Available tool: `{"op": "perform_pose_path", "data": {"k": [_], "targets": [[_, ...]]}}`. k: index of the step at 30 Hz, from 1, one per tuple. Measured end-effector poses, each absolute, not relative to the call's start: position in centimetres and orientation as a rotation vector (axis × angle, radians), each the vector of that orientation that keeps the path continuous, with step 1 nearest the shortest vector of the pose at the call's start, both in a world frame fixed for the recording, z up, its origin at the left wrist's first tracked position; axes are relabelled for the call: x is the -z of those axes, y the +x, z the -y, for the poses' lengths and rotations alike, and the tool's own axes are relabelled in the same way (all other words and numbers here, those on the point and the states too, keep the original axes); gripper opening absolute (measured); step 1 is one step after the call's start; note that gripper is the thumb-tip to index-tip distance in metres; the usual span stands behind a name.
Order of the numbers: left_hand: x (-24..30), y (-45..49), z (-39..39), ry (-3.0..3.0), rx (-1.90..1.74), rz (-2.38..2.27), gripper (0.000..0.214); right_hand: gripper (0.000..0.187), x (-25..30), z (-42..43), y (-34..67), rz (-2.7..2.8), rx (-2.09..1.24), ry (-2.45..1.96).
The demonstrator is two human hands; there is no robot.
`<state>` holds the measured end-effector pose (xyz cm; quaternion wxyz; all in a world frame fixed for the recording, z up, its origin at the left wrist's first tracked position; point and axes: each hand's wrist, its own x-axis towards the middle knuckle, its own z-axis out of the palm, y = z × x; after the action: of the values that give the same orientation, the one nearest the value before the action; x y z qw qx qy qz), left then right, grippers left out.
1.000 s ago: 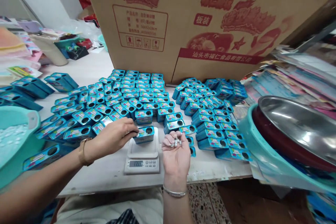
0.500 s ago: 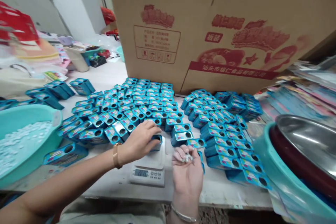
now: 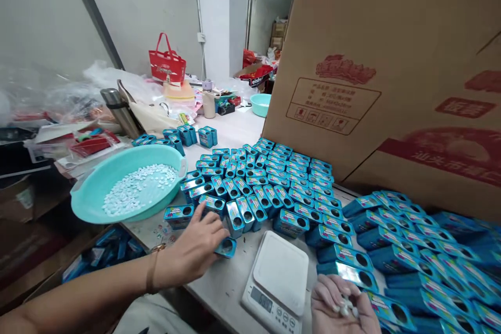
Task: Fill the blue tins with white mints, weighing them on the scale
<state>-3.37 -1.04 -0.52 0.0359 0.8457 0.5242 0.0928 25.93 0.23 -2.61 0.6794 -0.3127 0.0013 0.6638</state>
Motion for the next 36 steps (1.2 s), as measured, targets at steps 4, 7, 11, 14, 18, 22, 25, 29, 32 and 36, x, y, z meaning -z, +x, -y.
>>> {"op": "perform_pose_path", "data": {"k": [4, 7, 11, 14, 18, 22, 25, 29, 32, 36], "targets": [[3.1, -6.0, 0.6, 2.526, -0.423, -1.867, 0.034, 0.021, 2.1, -0.5, 23.6, -0.045, -1.503, -0.647], [4.7, -7.9, 0.5, 2.454, -0.624, -2.035, 0.065, 0.02, 1.8, -0.6, 22.9, -0.109, -1.54, -0.638], [5.9, -11.3, 1.8, 2.338, -0.666, -2.281, 0.079, 0.019, 1.9, -0.6, 23.2, -0.16, -1.512, -0.632], [6.2, -13.4, 3.4, 2.313, -0.625, -2.279, 0.076, 0.017, 2.3, -0.5, 23.6, -0.171, -1.513, -0.593], [4.5, -13.3, 5.6, 2.328, -0.621, -2.046, 0.067, 0.014, 2.4, -0.4, 24.1, -0.154, -1.49, -0.538], [2.0, -9.2, 5.9, 2.296, -0.66, -1.713, 0.066, 0.008, 2.7, -0.1, 24.6, -0.083, -1.381, -0.548], [1.4, -3.7, 3.6, 2.287, -0.747, -1.469, 0.068, 0.007, 3.5, 0.1, 25.2, -0.068, -1.358, -0.557], [2.8, 4.4, -1.3, 2.334, -0.801, -1.221, 0.068, 0.007, 4.5, 0.3, 26.3, -0.112, -1.338, -0.549], [3.9, 8.4, -4.1, 2.425, -0.718, -1.126, 0.07, 0.005, 4.9, 0.5, 27.3, -0.127, -1.284, -0.547], [3.6, 8.5, -4.7, 2.434, -0.799, -1.155, 0.091, 0.004, 5.0, 0.6, 28.1, -0.145, -1.252, -0.548]]}}
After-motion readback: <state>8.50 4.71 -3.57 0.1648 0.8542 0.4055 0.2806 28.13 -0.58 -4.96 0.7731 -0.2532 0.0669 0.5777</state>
